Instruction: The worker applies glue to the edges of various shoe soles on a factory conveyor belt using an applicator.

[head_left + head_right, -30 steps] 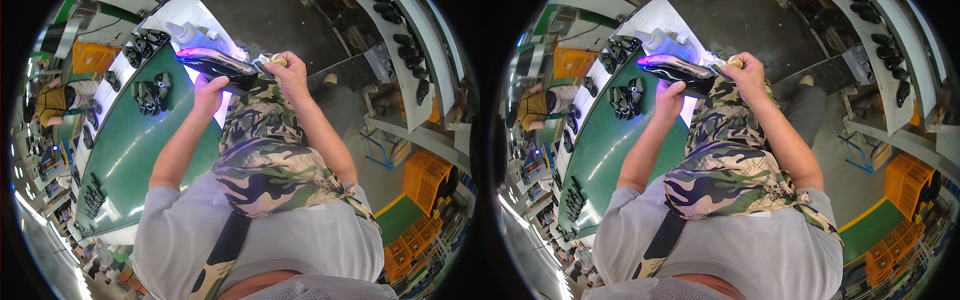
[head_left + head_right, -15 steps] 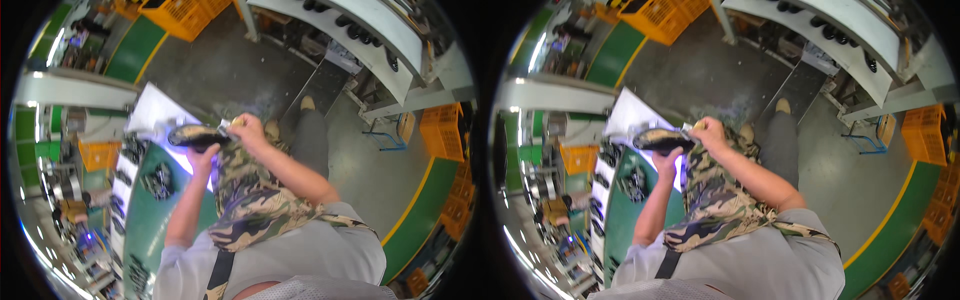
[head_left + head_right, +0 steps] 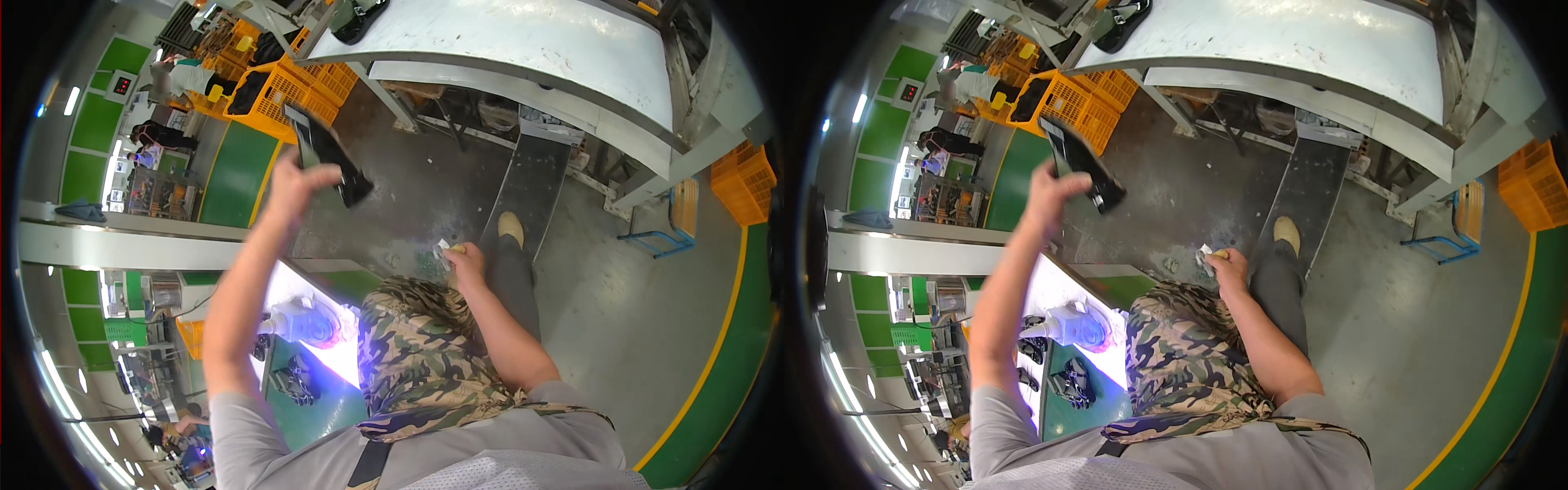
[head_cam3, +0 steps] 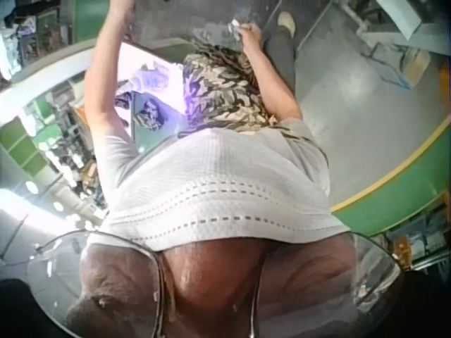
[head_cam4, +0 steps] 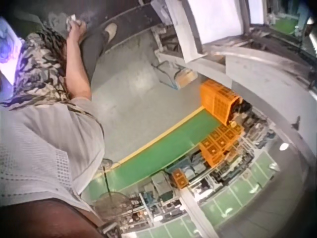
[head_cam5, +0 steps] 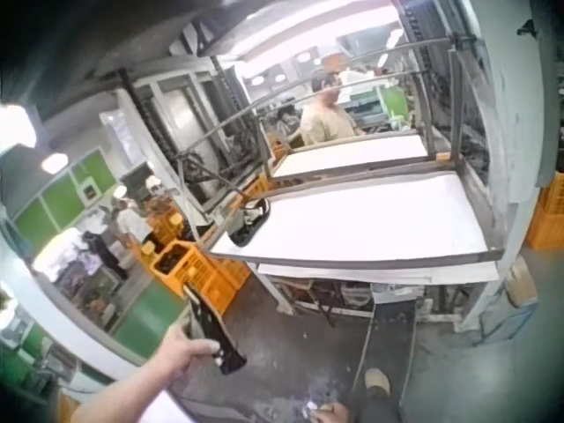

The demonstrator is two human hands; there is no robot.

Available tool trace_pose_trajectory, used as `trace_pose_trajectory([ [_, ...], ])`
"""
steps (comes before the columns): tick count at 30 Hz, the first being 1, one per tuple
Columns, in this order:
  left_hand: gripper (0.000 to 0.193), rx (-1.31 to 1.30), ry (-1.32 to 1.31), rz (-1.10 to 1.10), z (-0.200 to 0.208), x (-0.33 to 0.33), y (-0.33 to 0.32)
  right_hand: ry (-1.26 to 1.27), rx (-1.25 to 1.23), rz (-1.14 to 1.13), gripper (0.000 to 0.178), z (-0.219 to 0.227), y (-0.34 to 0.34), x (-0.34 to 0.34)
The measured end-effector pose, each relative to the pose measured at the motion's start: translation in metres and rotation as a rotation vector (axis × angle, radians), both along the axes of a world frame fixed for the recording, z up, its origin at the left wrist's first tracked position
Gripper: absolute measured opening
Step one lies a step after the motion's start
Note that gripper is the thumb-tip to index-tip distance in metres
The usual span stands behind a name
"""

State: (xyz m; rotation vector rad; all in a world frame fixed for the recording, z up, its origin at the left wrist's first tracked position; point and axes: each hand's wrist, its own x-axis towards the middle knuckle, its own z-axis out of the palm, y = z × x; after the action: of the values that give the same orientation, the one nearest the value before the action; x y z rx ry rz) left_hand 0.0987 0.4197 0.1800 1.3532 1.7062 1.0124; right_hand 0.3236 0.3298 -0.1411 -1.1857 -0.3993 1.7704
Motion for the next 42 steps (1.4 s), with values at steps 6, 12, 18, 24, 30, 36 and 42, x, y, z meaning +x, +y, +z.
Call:
trace_pose_trajectory([
  [6,0.07,0.224,0.446,-0.016,0.109,-0.008,0.178,0.001,0.006,0.066,0.019,-0.01,0.007,-0.008],
  [12,0.073,0.256,0.391,-0.115,0.075,0.083,0.102,-0.035,-0.028,0.049,0.018,-0.019,0.006,0.001],
  [18,0.061,0.178,0.413,-0.012,-0.107,-0.022,-0.147,-0.131,0.01,0.131,0.014,-0.044,0.015,-0.001],
  [24,0.069,-0.567,0.356,0.742,-0.262,-0.147,-0.48,-0.165,-0.076,0.375,0.016,-0.05,0.013,0.007],
  [30,0.08,-0.748,0.38,1.164,-0.317,-0.206,-0.663,-0.273,-0.087,0.481,0.011,-0.036,-0.006,-0.043],
  [36,0.094,-0.752,0.789,0.851,-0.311,-0.249,-0.603,-0.312,0.147,0.683,0.011,0.022,-0.057,-0.122],
  [42,0.092,-0.877,1.002,0.529,-0.312,-0.285,-0.575,-0.418,0.405,0.869,0.015,0.046,-0.104,-0.184],
])
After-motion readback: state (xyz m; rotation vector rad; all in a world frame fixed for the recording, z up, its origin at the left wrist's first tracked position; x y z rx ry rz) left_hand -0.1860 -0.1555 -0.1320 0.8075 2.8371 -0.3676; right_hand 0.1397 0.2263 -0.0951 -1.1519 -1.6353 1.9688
